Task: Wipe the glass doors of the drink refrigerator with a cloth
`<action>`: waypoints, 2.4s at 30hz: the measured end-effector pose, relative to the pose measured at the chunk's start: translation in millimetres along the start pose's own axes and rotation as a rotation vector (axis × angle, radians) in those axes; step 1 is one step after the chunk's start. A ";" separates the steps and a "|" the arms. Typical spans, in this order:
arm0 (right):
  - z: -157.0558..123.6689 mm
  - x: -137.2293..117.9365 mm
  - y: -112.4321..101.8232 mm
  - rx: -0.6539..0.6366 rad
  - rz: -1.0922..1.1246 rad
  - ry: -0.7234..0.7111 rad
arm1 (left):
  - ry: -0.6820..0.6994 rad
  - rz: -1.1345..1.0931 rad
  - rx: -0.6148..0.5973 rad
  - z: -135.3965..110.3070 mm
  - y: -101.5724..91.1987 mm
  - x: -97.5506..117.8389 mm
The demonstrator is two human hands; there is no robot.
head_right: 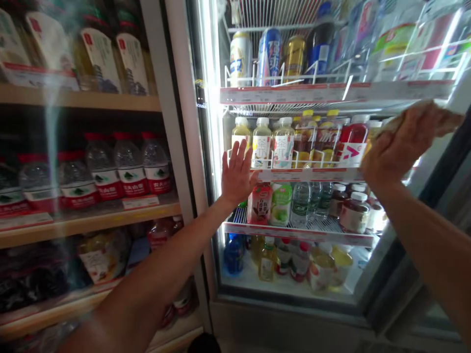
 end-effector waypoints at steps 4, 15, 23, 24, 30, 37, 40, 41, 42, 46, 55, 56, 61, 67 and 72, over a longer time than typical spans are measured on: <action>-6.6 -54.1 27.8 -0.267 0.056 -0.261 | 0.036 0.003 0.077 -1.7 -7.2 -0.1; -0.7 -71.5 35.3 -0.249 0.008 -0.255 | 0.143 -0.006 0.301 -3.9 -24.5 1.0; 24.5 14.3 3.9 0.053 -0.125 0.116 | 0.121 -0.063 0.295 -3.5 -24.0 -0.4; 27.8 0.9 11.3 0.022 -0.108 0.074 | 0.119 -0.071 0.293 -3.6 -23.8 -0.6; 17.4 -95.0 54.1 -0.373 0.024 -0.371 | 0.134 -0.064 0.266 -3.9 -22.0 0.3; 37.6 -47.0 30.5 -0.026 -0.019 0.027 | 0.126 -0.044 0.282 -5.4 -25.1 -1.0; 13.9 -116.4 52.2 -0.213 0.116 -0.123 | 0.139 -0.069 0.338 1.3 -32.2 8.9; 5.5 -135.9 54.8 -0.250 0.170 -0.144 | 0.162 -0.082 0.351 6.0 -33.1 17.7; -1.2 -150.3 55.2 -0.270 0.224 -0.145 | 0.200 -0.095 0.351 11.9 -32.0 29.7; -4.6 -153.4 47.3 -0.257 0.406 -0.016 | 0.333 -0.096 0.248 44.3 -11.6 81.5; 9.5 -75.8 37.8 -0.153 -0.018 -0.105 | 0.120 -0.042 0.247 118.9 -58.5 -25.9; 7.3 -73.6 40.0 -0.167 -0.043 -0.119 | 0.034 -0.042 0.290 122.5 -67.2 -41.9; 3.1 -74.8 40.3 -0.167 -0.062 -0.137 | 0.219 -0.083 0.260 110.7 -47.2 12.1; 3.9 -77.7 38.2 -0.168 -0.109 -0.155 | 0.144 -0.026 0.282 124.3 -55.6 -0.6; 3.4 -77.8 38.7 -0.177 -0.139 -0.137 | 0.142 -0.022 0.250 124.7 -57.3 -9.0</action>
Point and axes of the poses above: each hand's wrist, its own z-axis towards the middle knuckle, its own y-axis out of the palm, x = y × z, the point moved 10 cm from there along z, towards the middle knuckle, and after that the axes turned 1 degree about -y, right-handed, at the moved point
